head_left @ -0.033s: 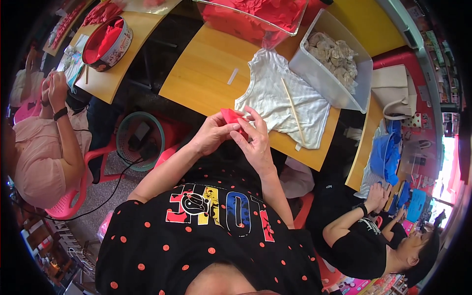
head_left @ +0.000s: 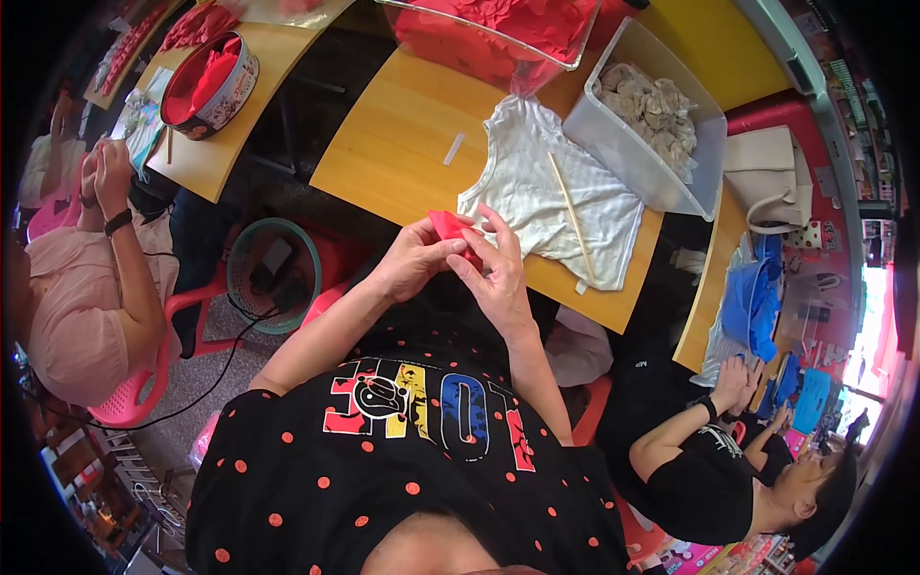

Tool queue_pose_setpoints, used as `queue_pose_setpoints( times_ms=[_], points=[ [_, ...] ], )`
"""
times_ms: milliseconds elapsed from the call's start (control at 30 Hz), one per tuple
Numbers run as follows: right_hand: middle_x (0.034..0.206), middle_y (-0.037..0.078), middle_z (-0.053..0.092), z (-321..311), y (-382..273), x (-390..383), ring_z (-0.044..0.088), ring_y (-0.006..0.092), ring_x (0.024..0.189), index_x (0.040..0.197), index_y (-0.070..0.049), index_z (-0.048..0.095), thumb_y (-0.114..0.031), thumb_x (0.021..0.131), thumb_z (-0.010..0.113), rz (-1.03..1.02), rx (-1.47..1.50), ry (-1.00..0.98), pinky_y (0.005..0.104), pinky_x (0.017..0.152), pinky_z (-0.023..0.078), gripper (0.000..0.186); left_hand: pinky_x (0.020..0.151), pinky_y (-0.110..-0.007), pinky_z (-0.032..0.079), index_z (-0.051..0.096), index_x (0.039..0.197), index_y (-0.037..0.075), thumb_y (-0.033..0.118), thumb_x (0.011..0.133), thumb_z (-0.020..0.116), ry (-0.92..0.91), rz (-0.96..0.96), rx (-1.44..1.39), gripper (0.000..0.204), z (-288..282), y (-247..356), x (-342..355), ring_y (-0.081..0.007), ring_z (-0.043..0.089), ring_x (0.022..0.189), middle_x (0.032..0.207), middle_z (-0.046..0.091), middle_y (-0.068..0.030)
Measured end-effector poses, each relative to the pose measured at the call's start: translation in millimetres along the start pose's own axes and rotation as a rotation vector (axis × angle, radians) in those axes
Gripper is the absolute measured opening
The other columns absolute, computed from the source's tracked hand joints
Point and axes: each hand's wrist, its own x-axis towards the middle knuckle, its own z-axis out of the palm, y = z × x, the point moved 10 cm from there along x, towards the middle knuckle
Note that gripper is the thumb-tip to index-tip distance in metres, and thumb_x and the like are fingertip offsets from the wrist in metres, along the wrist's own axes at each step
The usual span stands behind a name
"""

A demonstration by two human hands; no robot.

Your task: Stuffing a pink leather piece with padding and using a wooden stick to shape the object.

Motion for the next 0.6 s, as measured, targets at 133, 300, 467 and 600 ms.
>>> queue_pose_setpoints(
  times_ms=[133, 300, 467, 600],
  points=[
    [0.127, 0.013, 0.05, -3.2, -10.8, 2.1, 0.05, 0.0291, 0.112, 0.105, -0.005, 0.066, -0.018, 0.074, 0.076, -0.091, -0.054, 0.063, 0.0376, 0.094, 0.042, 0.036, 0.085, -0.032, 0.052, 0.057, 0.114, 0.003, 0.009, 0.086, 0.065, 0.034, 0.009, -0.033, 0.029, -13.4, -6.5, 2.9, -0.0171, 0.063, 0.095, 0.102, 0.064, -0.0073],
    [0.1, 0.013, 0.061, -5.8, 12.2, -4.6, 0.062, 0.0254, 0.089, 0.104, -0.002, 0.063, -0.015, 0.073, 0.077, 0.101, 0.072, 0.166, 0.0318, 0.079, 0.05, 0.036, 0.083, -0.031, 0.051, 0.06, 0.104, 0.003, 0.008, 0.086, 0.066, 0.054, 0.049, -0.205, 0.021, -12.8, -4.2, 6.4, -0.0168, 0.063, 0.09, 0.101, 0.064, -0.0076],
    [0.086, 0.01, 0.065, -10.9, 14.4, -1.6, 0.063, 0.0187, 0.074, 0.099, 0.003, 0.064, -0.013, 0.076, 0.076, 0.143, 0.063, 0.134, 0.0284, 0.068, 0.05, 0.031, 0.084, -0.032, 0.05, 0.057, 0.11, 0.003, 0.012, 0.087, 0.065, 0.075, 0.038, -0.166, 0.026, -19.0, -6.4, 8.6, -0.016, 0.061, 0.094, 0.105, 0.063, -0.0074],
    [0.089, 0.004, 0.067, -20.3, 21.9, 8.1, 0.06, 0.0072, 0.081, 0.099, 0.002, 0.065, -0.009, 0.079, 0.074, 0.382, 0.486, 0.007, 0.0235, 0.071, 0.049, 0.025, 0.088, -0.033, 0.047, 0.049, 0.125, 0.008, 0.024, 0.092, 0.06, 0.072, 0.111, -0.239, 0.039, -21.5, 14.3, 0.7, -0.016, 0.056, 0.103, 0.113, 0.058, -0.0061]
  ],
)
